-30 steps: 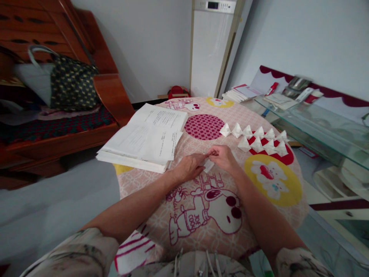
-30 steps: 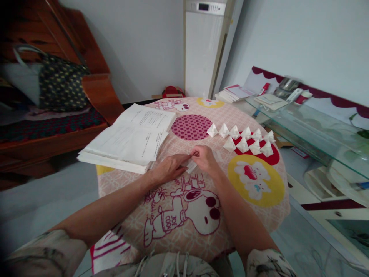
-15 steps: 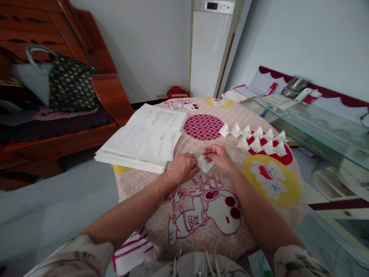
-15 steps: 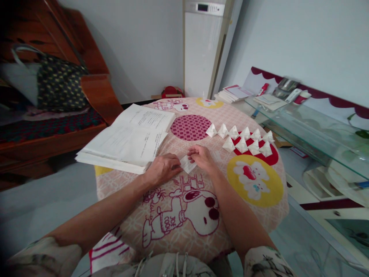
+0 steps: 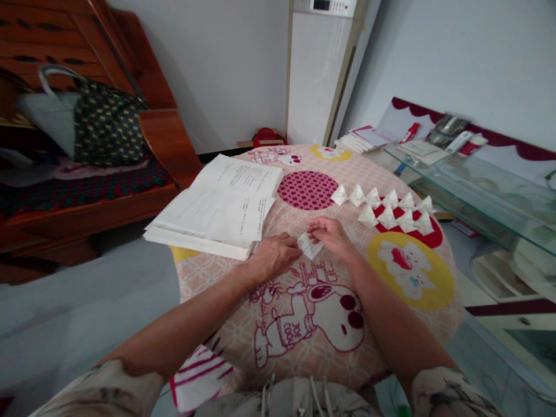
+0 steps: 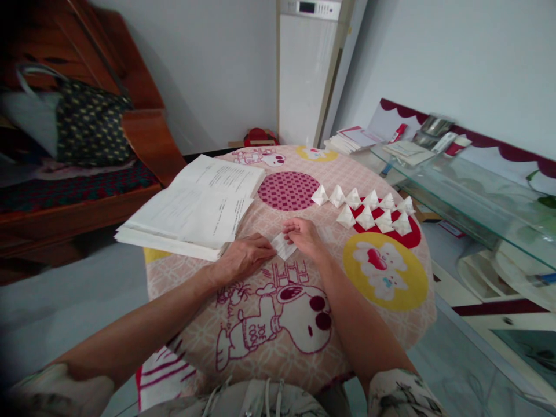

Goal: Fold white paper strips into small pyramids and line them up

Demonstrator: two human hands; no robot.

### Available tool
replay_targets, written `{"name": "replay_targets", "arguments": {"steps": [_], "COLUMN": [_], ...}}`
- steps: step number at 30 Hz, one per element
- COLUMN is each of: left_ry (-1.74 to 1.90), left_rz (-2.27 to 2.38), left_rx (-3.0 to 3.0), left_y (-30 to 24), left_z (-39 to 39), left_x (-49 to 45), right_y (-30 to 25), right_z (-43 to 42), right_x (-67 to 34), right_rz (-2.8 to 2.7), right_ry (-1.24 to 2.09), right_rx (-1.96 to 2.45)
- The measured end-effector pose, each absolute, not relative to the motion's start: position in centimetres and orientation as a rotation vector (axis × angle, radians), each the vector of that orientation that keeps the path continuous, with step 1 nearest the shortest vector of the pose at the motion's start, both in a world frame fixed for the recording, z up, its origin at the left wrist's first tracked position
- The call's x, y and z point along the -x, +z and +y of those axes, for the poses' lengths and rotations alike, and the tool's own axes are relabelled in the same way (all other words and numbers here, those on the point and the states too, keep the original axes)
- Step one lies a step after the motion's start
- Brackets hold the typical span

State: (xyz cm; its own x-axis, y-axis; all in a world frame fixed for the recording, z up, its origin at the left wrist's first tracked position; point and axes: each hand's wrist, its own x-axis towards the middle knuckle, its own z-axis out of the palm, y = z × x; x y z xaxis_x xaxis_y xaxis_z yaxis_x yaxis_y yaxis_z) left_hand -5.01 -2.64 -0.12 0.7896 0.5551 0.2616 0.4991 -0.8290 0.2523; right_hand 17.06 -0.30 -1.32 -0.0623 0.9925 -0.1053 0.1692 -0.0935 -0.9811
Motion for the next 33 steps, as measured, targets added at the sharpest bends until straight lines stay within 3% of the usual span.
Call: {"name": "replay_targets", "arguments": {"steps": [6, 11, 18, 24, 28, 33], "left_ry": [0.739, 1.149, 1.217, 1.151, 1.008, 1.058], "left_rz": [0.578, 0.961, 1.105, 0.982, 0.749, 0.737], "left_rx": [-2.588, -2.187, -1.923, -1.688, -1.472, -1.472], "left_y": [-0.7, -0.8, 1.5, 0.5, -0.3, 0.1], "left_z": [-2.2, -1.4, 1.5, 2.6, 1.9, 1.6], "left_x": [5.0, 4.9, 3.5, 2.4, 2.1, 1.5], "right_y": [-0.8, 0.7, 1.5, 1.9, 1.9, 1.8], "right_z": [-0.9, -2.8, -4.6, -3.7, -2.8, -2.7], "right_x": [-17.1, -15.9, -13.0, -14.8, -16.6, -16.2], "right_rz": [-1.505, -2.021, -2.418, -2.006, -1.564, -1.485], "right_ry": [1.118, 0.666, 0.331, 0.341, 0.587, 0.845], "right_rx": [1.359, 1.421, 1.548, 1.579, 1.353, 1.264]}}
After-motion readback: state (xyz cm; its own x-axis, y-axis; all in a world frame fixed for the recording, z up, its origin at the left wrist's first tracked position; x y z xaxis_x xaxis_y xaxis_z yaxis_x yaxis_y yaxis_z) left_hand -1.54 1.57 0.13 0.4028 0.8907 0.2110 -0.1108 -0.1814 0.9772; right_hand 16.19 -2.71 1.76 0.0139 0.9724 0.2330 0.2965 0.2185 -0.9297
